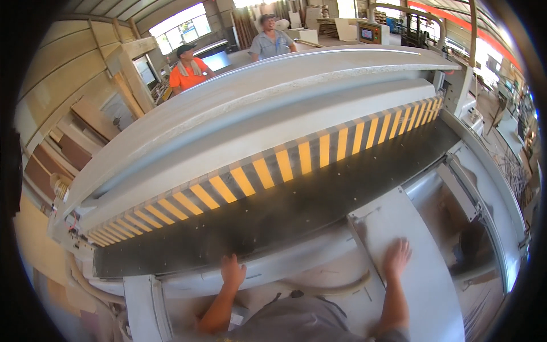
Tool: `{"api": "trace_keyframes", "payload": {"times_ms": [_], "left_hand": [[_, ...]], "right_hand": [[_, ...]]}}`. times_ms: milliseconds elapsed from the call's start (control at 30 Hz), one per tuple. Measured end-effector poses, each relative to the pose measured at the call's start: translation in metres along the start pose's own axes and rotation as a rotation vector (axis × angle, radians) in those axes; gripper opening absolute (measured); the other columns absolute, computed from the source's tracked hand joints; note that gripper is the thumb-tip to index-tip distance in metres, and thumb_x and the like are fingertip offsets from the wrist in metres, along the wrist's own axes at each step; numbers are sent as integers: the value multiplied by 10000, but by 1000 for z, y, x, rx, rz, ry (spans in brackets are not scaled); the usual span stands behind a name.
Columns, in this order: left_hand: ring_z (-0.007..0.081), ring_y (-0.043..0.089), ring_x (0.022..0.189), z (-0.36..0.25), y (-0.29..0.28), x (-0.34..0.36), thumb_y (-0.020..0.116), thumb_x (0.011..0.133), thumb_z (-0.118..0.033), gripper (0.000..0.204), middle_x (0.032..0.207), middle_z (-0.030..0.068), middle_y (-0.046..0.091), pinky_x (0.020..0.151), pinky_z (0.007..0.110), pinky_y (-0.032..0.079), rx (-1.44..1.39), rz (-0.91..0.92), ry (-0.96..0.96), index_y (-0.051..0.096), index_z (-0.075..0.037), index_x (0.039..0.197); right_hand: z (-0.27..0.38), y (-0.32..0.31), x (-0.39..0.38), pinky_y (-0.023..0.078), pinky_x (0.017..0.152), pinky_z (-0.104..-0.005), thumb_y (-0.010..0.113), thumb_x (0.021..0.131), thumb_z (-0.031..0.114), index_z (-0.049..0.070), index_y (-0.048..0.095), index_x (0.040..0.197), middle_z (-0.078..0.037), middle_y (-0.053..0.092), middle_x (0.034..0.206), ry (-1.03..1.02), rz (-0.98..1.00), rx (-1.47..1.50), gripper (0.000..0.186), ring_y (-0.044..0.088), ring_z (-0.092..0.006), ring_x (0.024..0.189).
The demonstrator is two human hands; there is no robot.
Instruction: The person operates an industrial panel saw to cut wooden boards, clears scrap wood strips, opens and closes the machine's blade cover, and loads another large wooden panel into the machine to cut it.
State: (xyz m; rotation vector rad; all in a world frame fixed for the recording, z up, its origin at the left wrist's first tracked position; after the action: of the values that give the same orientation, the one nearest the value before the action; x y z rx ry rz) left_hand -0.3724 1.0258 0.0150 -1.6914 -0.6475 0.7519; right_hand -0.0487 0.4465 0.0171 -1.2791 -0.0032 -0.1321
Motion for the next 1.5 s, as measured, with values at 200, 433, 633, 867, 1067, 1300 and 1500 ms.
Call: {"api": "trace_keyframes", "payload": {"times_ms": [200, 433, 633, 867, 1067, 1300, 1500], "left_hand": [[516, 369, 1457, -1, -7, -1, 716, 899, -344, 691, 1527, 379, 413, 1162, 482, 405, -5, 24, 24, 506, -14, 1469], [496, 434, 1416, -6, -8, 12, 721, 887, -333, 654, 1487, 366, 472, 1168, 495, 393, -26, 64, 112, 546, 0, 1422], [476, 387, 1450, -6, -5, 26, 744, 883, -223, 627, 1540, 291, 450, 1210, 518, 323, -296, -101, 253, 531, -1, 1430], [472, 367, 1459, -99, -18, 63, 743, 882, -177, 648, 1575, 284, 395, 1213, 529, 318, -299, -110, 609, 496, 11, 1451], [453, 372, 1459, -166, -4, 105, 722, 913, -237, 653, 1580, 260, 401, 1209, 520, 325, -206, -45, 753, 480, 0, 1470], [436, 338, 1486, -205, 34, 155, 625, 1000, -312, 630, 1608, 266, 357, 1230, 488, 298, -130, -43, 841, 436, 10, 1509], [419, 302, 1515, -248, 55, 198, 535, 1049, -393, 671, 1638, 263, 312, 1254, 475, 254, 15, -89, 886, 375, 30, 1545]], "right_hand": [[5, -6, -2, 156, 1272, -505, 579, 990, 290, 64, 465, 1491, -164, 400, 1600, -5, -16, -6, 561, 283, -316, 1537], [2, -9, -2, 171, 1270, -494, 598, 968, 270, 71, 488, 1469, -158, 412, 1585, 8, -47, 22, 549, 291, -322, 1527], [-1, 1, 6, 149, 1278, -501, 596, 970, 291, 94, 493, 1471, -149, 392, 1607, 20, -53, 25, 548, 265, -315, 1542], [0, 1, 4, 144, 1278, -499, 569, 984, 301, 83, 486, 1472, -148, 376, 1621, 12, -39, 31, 541, 250, -308, 1552], [-11, 15, 5, 154, 1277, -497, 572, 978, 296, 103, 503, 1461, -129, 386, 1618, 23, -63, 19, 525, 265, -306, 1542], [-13, 28, 9, 166, 1273, -495, 594, 970, 288, 118, 493, 1469, -121, 392, 1612, 12, -80, -39, 537, 273, -299, 1539], [-21, 41, 12, 183, 1262, -531, 599, 941, 282, 94, 485, 1457, -148, 401, 1590, -27, -121, -49, 562, 279, -324, 1532]]}}
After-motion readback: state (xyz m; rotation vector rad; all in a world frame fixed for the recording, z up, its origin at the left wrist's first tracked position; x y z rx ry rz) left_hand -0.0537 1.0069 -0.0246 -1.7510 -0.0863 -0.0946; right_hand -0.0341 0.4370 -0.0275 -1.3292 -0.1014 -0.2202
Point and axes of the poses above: each hand's wrist, its own x-axis towards the middle knuckle, its own y-axis out of the palm, z = x × y, the point moved 7 cm from there along x, towards the middle knuckle
